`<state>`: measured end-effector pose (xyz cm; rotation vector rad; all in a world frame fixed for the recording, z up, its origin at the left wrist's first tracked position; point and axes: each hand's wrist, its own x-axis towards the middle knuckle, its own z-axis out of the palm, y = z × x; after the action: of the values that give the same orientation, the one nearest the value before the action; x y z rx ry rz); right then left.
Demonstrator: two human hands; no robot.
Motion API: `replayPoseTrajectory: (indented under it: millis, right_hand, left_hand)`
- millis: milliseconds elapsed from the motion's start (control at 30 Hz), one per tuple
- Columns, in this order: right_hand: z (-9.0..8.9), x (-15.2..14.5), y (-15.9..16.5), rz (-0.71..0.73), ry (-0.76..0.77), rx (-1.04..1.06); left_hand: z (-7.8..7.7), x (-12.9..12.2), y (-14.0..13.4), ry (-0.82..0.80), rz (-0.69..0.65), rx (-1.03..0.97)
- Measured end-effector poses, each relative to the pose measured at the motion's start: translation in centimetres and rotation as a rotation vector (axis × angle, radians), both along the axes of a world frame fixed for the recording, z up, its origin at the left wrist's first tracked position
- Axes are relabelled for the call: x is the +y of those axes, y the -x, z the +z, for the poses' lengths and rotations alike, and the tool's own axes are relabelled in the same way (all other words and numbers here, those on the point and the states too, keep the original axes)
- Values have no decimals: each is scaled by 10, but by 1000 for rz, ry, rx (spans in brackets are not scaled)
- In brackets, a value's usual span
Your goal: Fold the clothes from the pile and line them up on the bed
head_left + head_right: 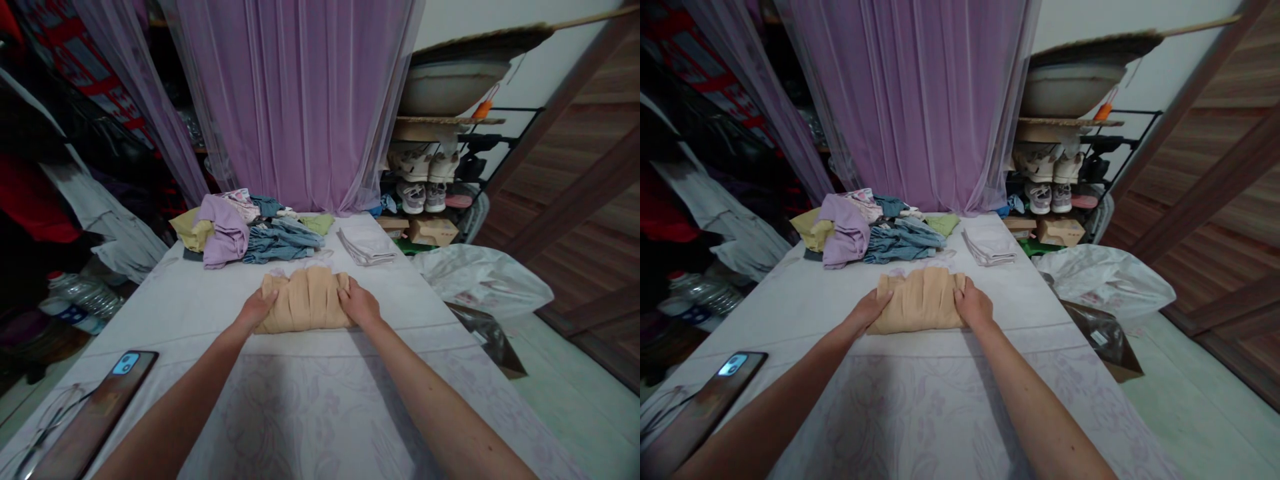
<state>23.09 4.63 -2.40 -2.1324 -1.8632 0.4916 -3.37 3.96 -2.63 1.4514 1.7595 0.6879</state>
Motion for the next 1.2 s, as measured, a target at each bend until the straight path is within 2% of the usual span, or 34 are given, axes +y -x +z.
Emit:
replayPoseTrajectory:
  millis: [67, 133, 200, 267, 300, 367, 433, 533, 700, 933, 1100, 1200]
  right_hand:
    - [3, -1, -1, -1, -46, -36]
    - [5, -6, -4, 8, -194, -36]
    - [6, -12, -4, 51, -395, -54]
    - [4, -17, 0, 181, -513, -99]
    - [2, -18, 3, 265, -509, -123]
    - [-3, -19, 11, 412, -401, -162]
    - [-10, -16, 16, 488, -266, -193]
    - [-19, -11, 18, 537, -191, -238]
    - [-23, -10, 17, 544, -220, -277]
    - [-22, -10, 19, 524, -225, -250]
    - [-16, -5, 15, 512, -139, -98]
    - [-15, 5, 7, 429, -193, 32]
  left_hand:
    - [3, 6, 5, 17, -10, 178]
    - [7, 6, 11, -10, 22, 296]
    - [10, -1, 14, -153, 81, 410]
    - [10, -11, 9, -389, 52, 535]
    - [9, -15, 4, -499, -7, 598]
    - [3, -21, -9, -623, -171, 703]
    - [-5, -21, -21, -634, -314, 774]
    - [-18, -15, -29, -581, -406, 829]
    - [-29, -8, -27, -544, -430, 844]
    - [-26, -7, -34, -477, -402, 772]
    - [-27, -3, -21, -486, -417, 636]
    - [-28, 0, -6, -560, -330, 493]
